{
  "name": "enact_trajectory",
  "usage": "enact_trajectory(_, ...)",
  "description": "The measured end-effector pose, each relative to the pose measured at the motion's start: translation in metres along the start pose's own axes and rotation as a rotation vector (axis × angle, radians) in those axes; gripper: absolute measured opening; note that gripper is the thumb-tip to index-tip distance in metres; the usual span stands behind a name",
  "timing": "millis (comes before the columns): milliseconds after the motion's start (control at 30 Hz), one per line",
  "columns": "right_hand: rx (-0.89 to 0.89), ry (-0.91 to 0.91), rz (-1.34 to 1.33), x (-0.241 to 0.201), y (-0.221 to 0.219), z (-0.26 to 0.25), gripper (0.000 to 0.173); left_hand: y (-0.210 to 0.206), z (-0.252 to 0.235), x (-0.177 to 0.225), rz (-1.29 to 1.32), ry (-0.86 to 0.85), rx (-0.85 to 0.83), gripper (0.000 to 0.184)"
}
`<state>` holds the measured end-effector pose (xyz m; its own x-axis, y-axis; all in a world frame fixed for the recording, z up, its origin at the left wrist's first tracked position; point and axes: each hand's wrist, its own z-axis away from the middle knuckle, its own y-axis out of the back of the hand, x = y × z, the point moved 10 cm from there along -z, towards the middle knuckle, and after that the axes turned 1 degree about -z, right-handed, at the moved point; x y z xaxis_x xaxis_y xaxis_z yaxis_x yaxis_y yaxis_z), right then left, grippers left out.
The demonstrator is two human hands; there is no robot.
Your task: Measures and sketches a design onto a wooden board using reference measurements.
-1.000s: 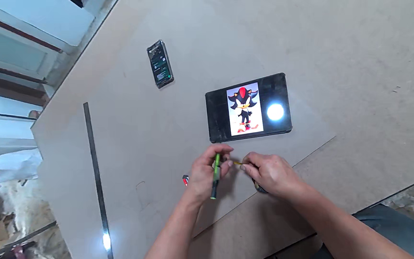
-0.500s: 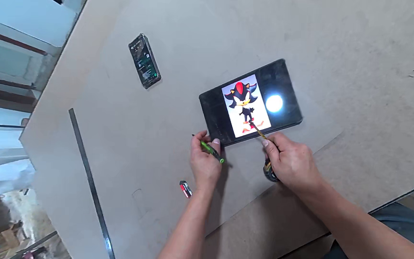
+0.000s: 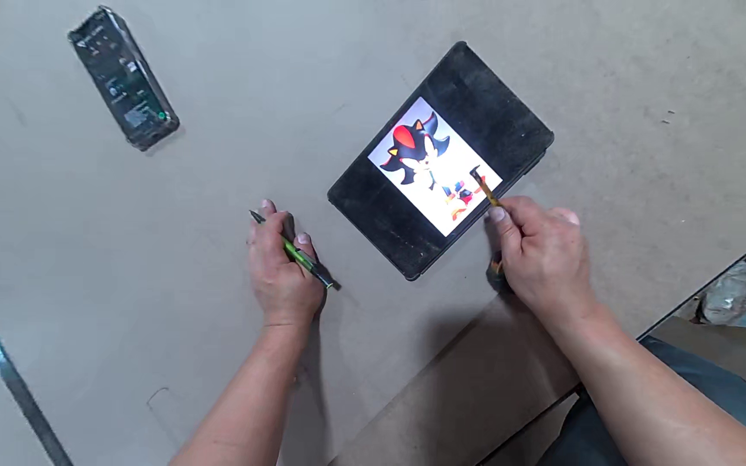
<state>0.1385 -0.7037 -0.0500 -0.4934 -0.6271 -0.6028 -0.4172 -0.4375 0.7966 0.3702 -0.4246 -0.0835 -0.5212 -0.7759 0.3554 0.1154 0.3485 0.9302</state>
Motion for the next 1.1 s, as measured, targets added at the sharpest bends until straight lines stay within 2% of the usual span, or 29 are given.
enact_trajectory(133,0.038,-0.023,0.050,0.010,0.000,-0.007,0.029,0.000,0.001,0.001,0.009,0.013,0.002,0.047)
enact_trajectory(467,-0.045,-0.067,0.031,0.012,-0.005,-0.011,0.020,0.003,0.002,0.005,-0.007,0.005,0.034,0.049)
enact_trajectory(1100,-0.025,0.001,0.127,-0.003,-0.007,-0.003,0.025,0.002,0.000,0.001,0.037,0.049,-0.010,0.049)
